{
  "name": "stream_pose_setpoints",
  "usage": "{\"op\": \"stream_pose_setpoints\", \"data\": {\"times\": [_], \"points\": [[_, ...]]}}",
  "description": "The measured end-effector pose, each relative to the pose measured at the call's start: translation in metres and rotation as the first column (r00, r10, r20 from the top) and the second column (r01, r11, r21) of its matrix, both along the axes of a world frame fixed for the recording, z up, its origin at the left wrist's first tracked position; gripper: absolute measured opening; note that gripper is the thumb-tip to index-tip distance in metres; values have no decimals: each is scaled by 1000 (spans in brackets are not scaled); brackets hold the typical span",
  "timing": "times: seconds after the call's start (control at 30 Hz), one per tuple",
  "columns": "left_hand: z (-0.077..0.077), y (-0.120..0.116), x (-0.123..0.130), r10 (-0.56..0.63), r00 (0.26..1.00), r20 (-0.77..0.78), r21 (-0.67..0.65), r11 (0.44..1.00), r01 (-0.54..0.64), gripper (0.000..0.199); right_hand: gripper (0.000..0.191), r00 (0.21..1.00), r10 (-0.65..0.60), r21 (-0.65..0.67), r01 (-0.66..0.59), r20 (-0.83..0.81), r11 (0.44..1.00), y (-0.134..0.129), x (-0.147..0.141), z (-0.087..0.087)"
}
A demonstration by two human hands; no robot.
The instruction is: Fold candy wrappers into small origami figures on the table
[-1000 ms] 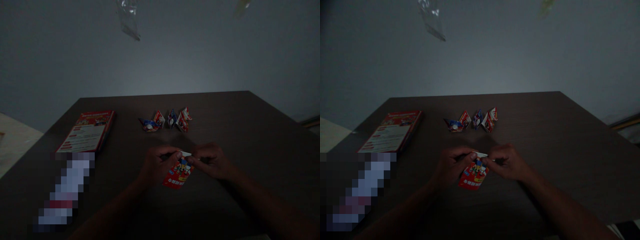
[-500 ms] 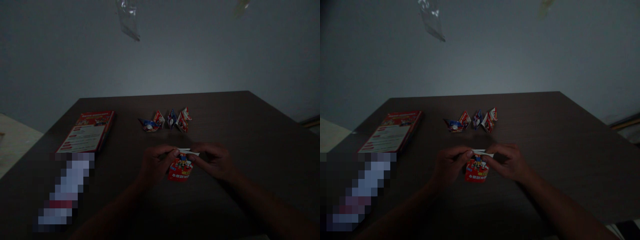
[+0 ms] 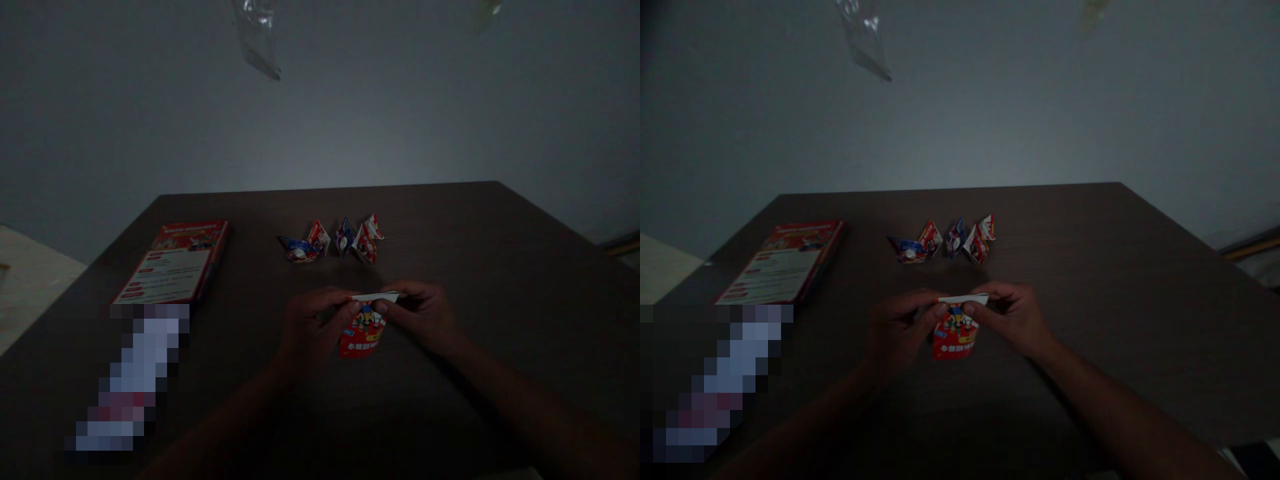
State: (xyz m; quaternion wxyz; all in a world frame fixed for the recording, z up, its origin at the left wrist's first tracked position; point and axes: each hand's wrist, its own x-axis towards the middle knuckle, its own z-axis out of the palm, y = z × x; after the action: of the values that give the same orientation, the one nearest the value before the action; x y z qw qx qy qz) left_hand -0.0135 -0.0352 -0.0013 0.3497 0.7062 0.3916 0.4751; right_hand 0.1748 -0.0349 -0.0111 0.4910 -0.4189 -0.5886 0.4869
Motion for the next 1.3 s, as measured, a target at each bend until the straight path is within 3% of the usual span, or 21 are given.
{"op": "stream_pose_setpoints", "data": {"times": [0.47, 0.97, 1.3], "points": [[-7, 1, -1, -2, 998, 67, -72, 997, 7, 13, 14, 998, -33, 23, 31, 62, 999, -1, 0, 4], [-4, 4, -3, -50, 971, 234, -220, 970, 103, 12, 16, 991, 91, 81, -99, 95, 992, 0, 5, 10], [-2, 5, -4, -77, 959, 271, -236, 961, 144, 13, 18, 988, 78, 111, -93, 132, 990, 0, 7, 9]]}}
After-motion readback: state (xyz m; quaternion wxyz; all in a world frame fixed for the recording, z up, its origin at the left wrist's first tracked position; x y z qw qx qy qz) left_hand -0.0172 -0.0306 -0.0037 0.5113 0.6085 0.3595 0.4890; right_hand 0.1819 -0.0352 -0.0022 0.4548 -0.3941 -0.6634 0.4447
